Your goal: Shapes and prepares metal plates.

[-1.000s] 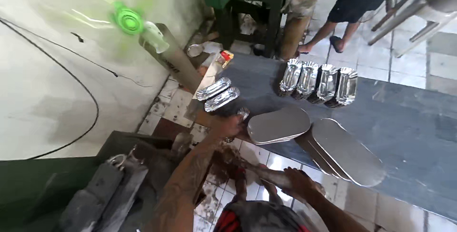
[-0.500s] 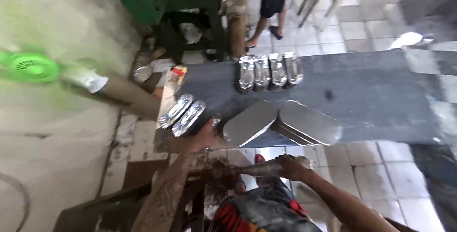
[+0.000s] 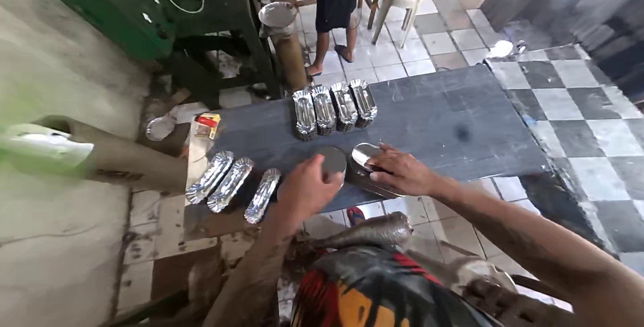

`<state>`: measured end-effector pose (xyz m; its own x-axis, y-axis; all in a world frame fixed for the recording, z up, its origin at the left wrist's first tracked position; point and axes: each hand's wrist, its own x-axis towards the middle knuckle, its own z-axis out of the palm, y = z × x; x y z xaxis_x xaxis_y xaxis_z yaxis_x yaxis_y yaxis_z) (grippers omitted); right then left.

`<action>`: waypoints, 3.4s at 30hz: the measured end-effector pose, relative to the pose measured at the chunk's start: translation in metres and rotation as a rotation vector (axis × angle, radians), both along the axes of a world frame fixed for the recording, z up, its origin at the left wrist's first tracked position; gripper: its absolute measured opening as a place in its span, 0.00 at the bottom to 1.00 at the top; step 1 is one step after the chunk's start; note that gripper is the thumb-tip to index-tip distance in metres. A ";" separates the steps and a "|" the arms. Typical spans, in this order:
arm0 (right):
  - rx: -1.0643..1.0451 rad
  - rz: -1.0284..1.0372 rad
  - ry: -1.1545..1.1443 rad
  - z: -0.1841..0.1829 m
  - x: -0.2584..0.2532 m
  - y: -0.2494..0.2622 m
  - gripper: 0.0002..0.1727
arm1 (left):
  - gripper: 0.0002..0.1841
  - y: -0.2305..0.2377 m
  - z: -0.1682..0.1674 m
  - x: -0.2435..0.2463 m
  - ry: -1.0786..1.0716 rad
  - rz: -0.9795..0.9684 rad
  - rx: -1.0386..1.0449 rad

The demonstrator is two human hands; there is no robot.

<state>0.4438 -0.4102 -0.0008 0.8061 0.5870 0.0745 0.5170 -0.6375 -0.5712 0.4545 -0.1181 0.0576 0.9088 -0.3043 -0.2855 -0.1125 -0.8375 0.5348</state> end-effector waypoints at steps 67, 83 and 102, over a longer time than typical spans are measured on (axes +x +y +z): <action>-0.050 0.451 0.775 -0.121 -0.149 0.128 0.19 | 0.24 0.207 -0.041 -0.249 -0.366 1.097 -0.562; -0.244 1.455 -0.315 -0.034 -0.249 0.524 0.18 | 0.23 0.315 -0.067 -0.572 0.270 0.687 0.258; -0.733 0.995 0.401 0.254 -0.224 0.474 0.19 | 0.17 0.152 -0.044 -0.545 0.435 0.473 -1.041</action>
<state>0.2199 0.0638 0.2529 -0.1053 0.7435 -0.6604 0.8213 -0.3094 -0.4793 -0.0906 0.0339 0.0140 0.8814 -0.2344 -0.4101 0.4419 0.1025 0.8912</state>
